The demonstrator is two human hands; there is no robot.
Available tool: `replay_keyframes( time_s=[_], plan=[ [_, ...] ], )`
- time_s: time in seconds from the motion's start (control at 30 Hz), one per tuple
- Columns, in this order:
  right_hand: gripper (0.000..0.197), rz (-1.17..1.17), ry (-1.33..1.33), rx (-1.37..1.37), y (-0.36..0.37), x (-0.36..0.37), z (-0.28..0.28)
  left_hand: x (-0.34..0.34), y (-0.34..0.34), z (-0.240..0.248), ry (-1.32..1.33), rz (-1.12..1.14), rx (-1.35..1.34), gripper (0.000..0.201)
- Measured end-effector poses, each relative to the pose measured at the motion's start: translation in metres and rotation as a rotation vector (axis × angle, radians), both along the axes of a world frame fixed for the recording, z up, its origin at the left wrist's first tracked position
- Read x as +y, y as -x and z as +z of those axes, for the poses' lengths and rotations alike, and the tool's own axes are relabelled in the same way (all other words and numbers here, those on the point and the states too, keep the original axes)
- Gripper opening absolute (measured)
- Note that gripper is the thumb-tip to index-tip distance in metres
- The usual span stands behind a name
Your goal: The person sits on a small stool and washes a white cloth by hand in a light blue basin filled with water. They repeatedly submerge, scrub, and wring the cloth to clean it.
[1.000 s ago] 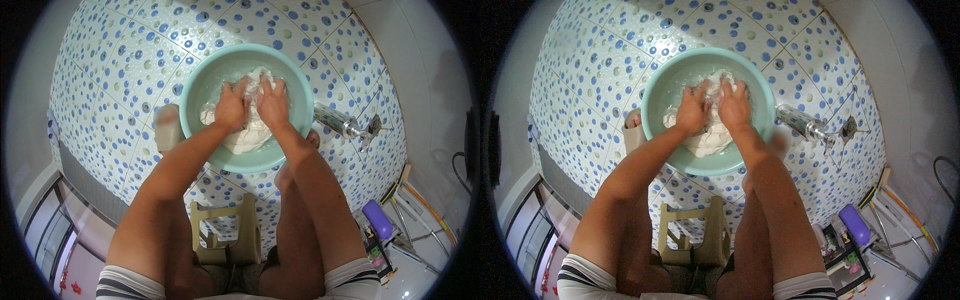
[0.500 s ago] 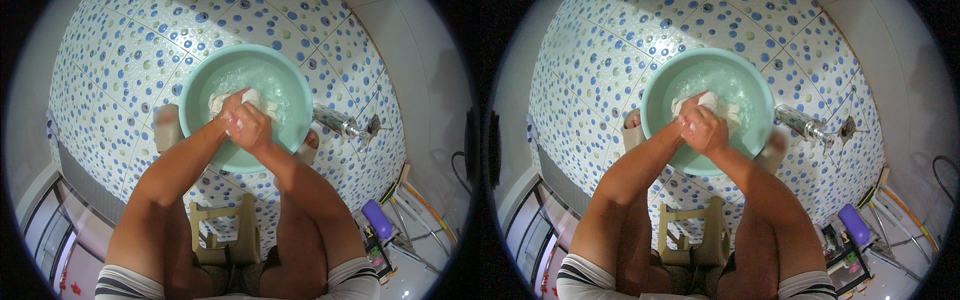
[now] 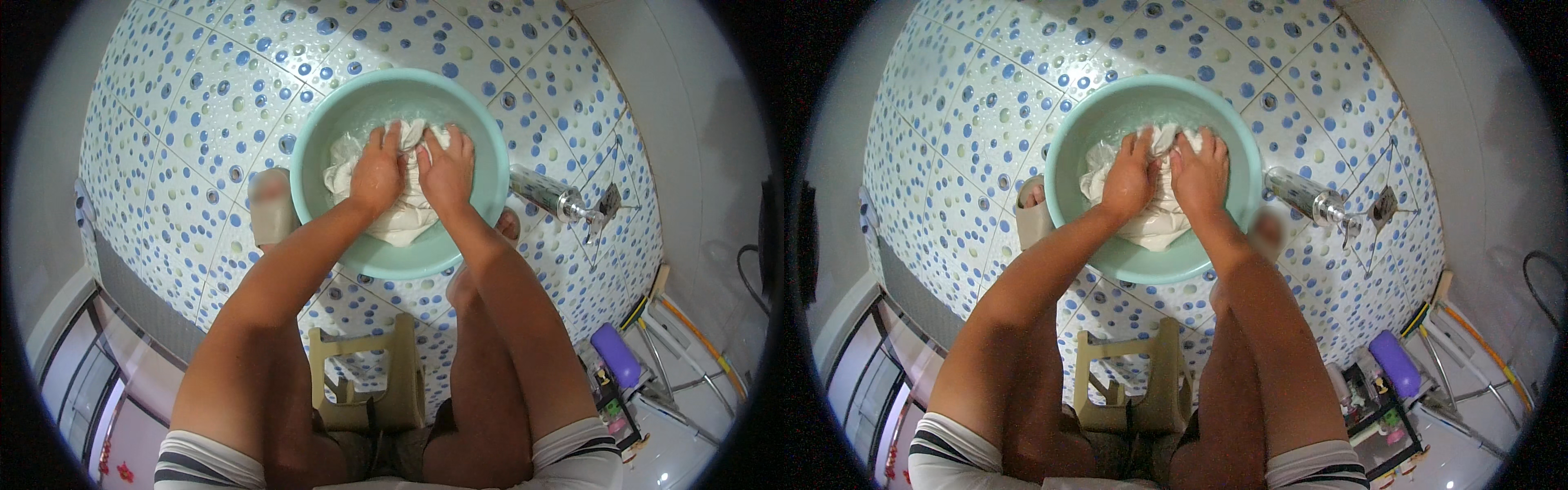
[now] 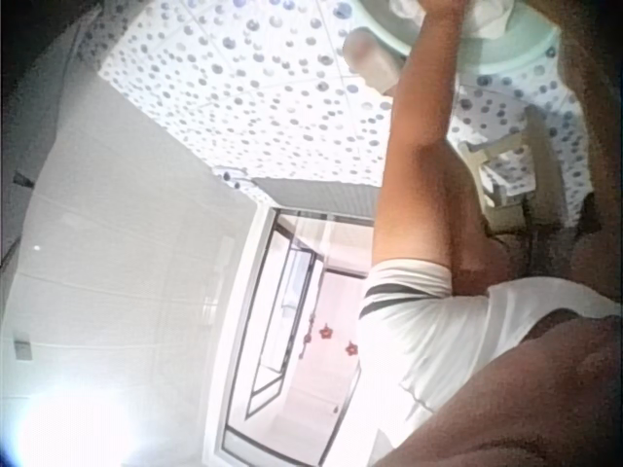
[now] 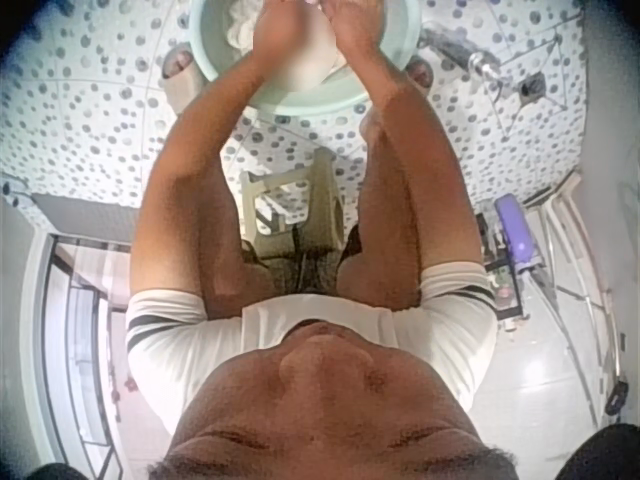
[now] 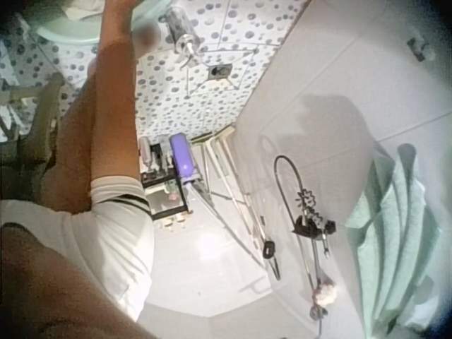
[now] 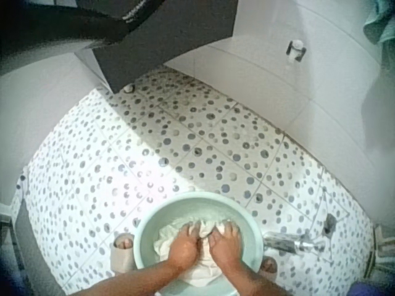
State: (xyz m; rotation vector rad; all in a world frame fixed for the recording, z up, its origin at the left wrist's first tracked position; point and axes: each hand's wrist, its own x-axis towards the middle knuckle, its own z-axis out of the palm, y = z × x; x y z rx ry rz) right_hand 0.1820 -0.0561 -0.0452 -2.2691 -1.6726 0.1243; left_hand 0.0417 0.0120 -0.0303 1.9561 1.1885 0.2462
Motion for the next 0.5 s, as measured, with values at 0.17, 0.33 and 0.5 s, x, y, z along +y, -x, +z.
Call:
replay_keyframes(
  time_s=[0.17,0.33,0.5],
  plan=[
    [0.037,-0.204,0.241,0.355,0.000,0.006,-0.007,0.004,-0.015,0.005,0.081,-0.060,0.291,0.051],
    [0.023,-0.229,-0.098,0.628,0.026,0.007,0.026,0.008,-0.014,-0.018,1.167,0.709,-0.555,0.050],
    [0.019,0.082,-0.236,0.736,0.051,-0.001,0.088,0.024,-0.002,-0.003,2.019,0.529,-0.786,0.040]
  ],
)
